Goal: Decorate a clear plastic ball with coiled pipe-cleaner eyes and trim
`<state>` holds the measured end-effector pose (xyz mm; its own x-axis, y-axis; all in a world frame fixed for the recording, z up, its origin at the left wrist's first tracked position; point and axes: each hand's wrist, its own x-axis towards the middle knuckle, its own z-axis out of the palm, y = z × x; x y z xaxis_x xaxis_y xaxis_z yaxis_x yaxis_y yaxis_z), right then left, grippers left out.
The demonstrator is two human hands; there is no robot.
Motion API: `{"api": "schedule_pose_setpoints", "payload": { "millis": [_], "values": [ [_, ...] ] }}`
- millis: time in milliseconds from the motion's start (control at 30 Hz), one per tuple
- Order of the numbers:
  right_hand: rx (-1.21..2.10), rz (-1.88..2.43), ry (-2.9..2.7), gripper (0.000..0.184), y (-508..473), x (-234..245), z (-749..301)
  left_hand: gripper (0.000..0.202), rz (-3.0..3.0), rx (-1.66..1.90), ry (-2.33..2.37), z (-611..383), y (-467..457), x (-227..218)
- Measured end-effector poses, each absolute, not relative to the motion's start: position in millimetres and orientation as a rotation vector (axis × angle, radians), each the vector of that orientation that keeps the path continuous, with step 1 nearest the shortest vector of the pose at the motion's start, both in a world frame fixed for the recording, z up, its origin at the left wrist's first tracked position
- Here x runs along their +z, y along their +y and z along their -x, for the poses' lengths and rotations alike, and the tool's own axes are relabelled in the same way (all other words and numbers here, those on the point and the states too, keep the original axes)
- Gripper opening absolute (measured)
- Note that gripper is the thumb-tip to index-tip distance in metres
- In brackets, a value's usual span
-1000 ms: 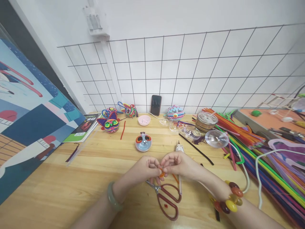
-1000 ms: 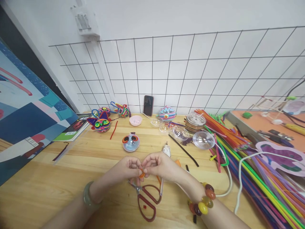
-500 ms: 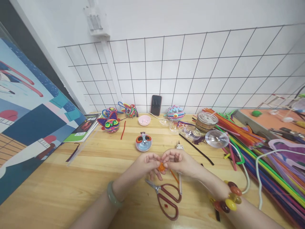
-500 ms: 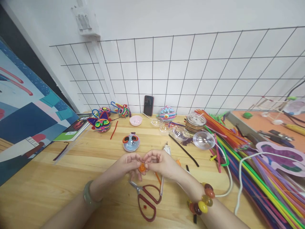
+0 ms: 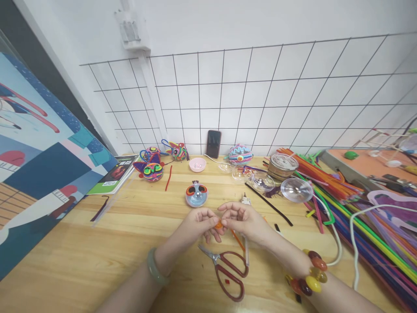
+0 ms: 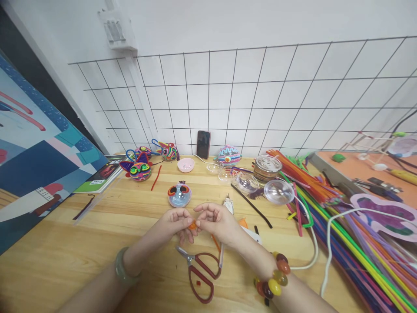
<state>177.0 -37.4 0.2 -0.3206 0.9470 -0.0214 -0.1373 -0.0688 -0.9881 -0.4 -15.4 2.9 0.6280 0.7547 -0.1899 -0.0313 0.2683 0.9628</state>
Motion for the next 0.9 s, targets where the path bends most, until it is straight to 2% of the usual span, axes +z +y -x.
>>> {"api": "schedule_pose_setpoints", "payload": {
  "millis": [200,400,900],
  "values": [
    [1.527,0.961,-1.313,0.035,-38.0,1.1,-175.3,0.033,-1.141,0.626,0.808,-3.0,-17.8,5.9],
    [1.506,0.958,-1.297,0.035,-37.9,4.2,-175.9,0.042,-1.099,0.657,0.762,-2.2,-16.1,4.5],
    [1.446,0.953,-1.247,0.039,-37.6,1.0,-173.0,0.034,-1.165,0.676,0.746,-0.5,-14.2,2.2]
  ]
}}
